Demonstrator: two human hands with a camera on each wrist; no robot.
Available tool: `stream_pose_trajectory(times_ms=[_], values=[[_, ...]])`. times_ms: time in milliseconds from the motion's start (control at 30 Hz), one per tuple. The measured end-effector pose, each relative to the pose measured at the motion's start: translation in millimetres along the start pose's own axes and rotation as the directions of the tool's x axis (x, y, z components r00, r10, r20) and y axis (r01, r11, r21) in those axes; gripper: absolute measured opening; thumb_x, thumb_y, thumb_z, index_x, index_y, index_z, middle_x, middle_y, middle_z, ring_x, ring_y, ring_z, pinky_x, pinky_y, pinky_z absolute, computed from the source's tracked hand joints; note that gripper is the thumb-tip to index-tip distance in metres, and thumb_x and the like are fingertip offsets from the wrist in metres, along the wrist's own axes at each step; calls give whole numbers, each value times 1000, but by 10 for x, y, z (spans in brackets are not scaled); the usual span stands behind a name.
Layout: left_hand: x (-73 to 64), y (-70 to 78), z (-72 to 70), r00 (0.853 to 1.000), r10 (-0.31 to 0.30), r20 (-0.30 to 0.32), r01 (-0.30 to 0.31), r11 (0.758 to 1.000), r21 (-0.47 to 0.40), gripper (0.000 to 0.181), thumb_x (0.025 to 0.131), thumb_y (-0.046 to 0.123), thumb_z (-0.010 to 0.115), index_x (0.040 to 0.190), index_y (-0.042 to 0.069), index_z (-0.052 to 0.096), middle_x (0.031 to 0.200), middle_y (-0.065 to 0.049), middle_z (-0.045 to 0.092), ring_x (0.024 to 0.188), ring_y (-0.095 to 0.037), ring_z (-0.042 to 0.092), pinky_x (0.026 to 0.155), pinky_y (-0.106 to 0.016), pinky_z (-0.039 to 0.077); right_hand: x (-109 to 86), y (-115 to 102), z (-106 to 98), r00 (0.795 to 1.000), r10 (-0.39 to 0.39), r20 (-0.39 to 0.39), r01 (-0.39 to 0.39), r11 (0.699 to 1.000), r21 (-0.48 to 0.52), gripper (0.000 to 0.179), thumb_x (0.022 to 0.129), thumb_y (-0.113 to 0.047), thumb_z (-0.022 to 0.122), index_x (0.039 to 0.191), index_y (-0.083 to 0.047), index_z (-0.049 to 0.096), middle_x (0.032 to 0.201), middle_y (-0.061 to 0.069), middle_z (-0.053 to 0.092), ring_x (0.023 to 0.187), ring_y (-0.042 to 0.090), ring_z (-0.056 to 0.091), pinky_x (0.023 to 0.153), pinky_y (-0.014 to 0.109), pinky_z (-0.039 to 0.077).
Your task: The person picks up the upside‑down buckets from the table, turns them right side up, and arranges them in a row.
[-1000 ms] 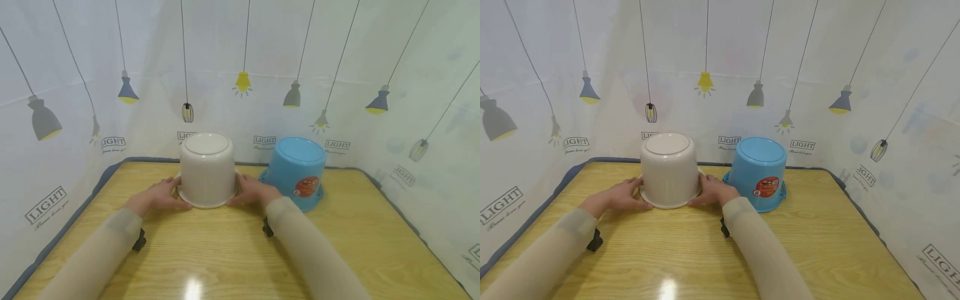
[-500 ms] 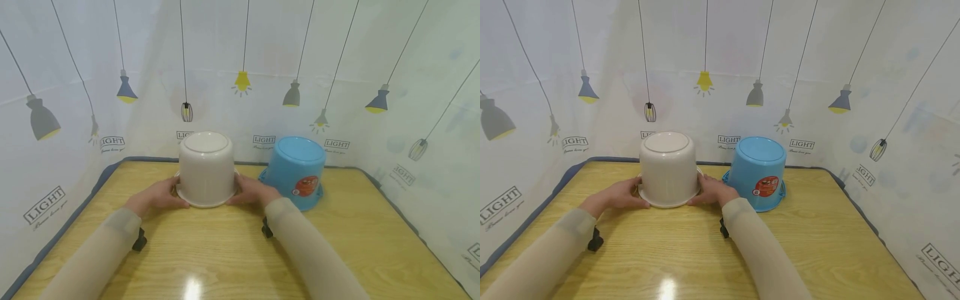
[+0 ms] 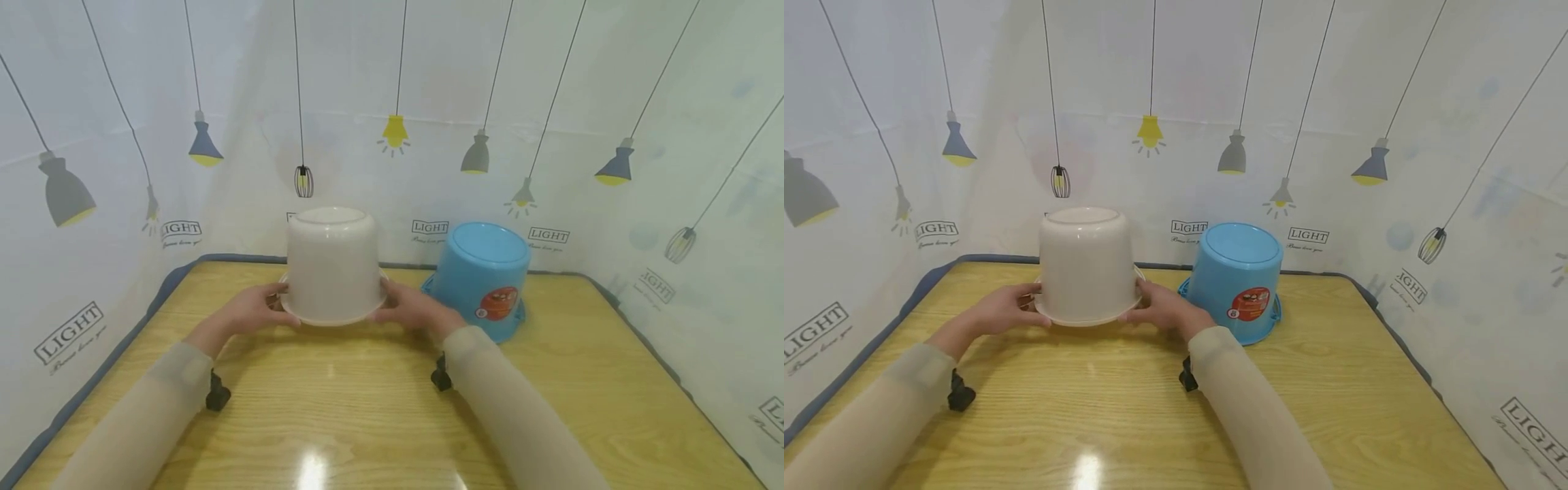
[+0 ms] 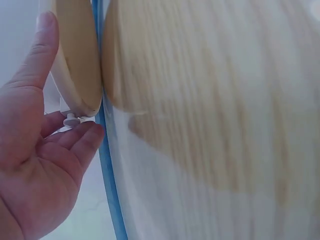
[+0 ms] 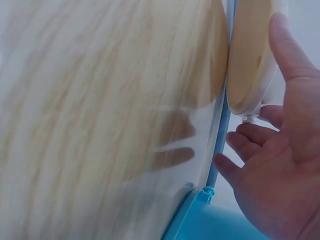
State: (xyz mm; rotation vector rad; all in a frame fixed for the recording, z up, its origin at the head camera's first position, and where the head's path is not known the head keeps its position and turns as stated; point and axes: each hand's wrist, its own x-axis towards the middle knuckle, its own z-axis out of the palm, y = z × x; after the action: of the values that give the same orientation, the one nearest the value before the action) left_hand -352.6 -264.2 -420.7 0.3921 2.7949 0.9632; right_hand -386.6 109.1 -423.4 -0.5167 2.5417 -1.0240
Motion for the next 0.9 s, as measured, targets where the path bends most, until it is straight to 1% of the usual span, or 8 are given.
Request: stream_pose_trajectory(times_ms=[67, 167, 333, 400, 533, 633, 733, 900], values=[[-19, -3, -16, 1000, 0, -3, 0, 999, -34, 118, 87, 61, 89, 168, -6, 35, 171, -34, 36, 153, -53, 47, 127, -62, 42, -15, -2, -2, 1000, 10, -13, -9, 1000, 11, 115, 84, -74, 84, 175, -42, 23, 182, -3, 30, 170, 31, 25, 138, 64, 21], [-46, -6, -35, 1000, 8, -22, -9, 998, -54, 115, 88, 59, 89, 167, -6, 36, 171, -34, 36, 152, -54, 48, 126, -61, 45, -36, -10, -8, 999, 17, -28, -16, 999, 34, 111, 84, -74, 84, 174, -41, 28, 182, 0, 32, 170, 34, 26, 137, 67, 22], [-96, 6, -51, 998, 13, -57, -17, 997, -77, 109, 91, 55, 88, 167, -4, 39, 170, -33, 38, 151, -52, 50, 123, -59, 49, -60, -25, -17, 999, 9, -46, -5, 997, 76, 108, 83, -74, 85, 172, -40, 34, 180, 1, 36, 169, 34, 28, 137, 65, 25], [-117, 16, -56, 998, 2, -68, -9, 996, -93, 107, 91, 54, 88, 167, -4, 39, 170, -33, 39, 151, -51, 51, 123, -58, 49, -64, -28, -19, 998, -4, -55, 10, 995, 103, 107, 83, -73, 86, 172, -39, 35, 179, 1, 37, 168, 33, 30, 137, 63, 26], [-160, 40, -77, 996, -17, -90, 4, 990, -137, 104, 93, 54, 87, 167, -2, 41, 170, -32, 40, 152, -50, 50, 122, -59, 49, -65, -33, -17, 995, -57, -86, 72, 979, 190, 101, 88, -62, 88, 171, -29, 41, 178, 1, 40, 165, 32, 37, 136, 57, 32], [-185, 44, -98, 995, -29, -101, 12, 987, -163, 101, 94, 55, 85, 167, 0, 42, 170, -32, 40, 152, -50, 50, 122, -61, 50, -68, -39, -14, 989, -91, -119, 118, 962, 245, 94, 90, -54, 88, 168, -23, 46, 175, 4, 44, 162, 33, 44, 133, 57, 37], [-204, 43, -113, 994, -39, -105, 21, 986, -165, 100, 95, 58, 82, 167, 2, 43, 169, -32, 42, 152, -51, 51, 120, -62, 52, -88, -52, -11, 985, -96, -143, 132, 953, 273, 88, 91, -52, 88, 165, -22, 51, 172, 5, 50, 159, 33, 48, 130, 58, 42], [-238, 54, -118, 991, -51, -120, 28, 982, -189, 96, 96, 61, 80, 167, 6, 45, 165, -30, 50, 151, -50, 52, 119, -65, 52, -117, -72, -8, 984, -85, -158, 133, 935, 328, 80, 92, -49, 88, 160, -22, 56, 167, 6, 55, 155, 33, 52, 129, 58, 44]])
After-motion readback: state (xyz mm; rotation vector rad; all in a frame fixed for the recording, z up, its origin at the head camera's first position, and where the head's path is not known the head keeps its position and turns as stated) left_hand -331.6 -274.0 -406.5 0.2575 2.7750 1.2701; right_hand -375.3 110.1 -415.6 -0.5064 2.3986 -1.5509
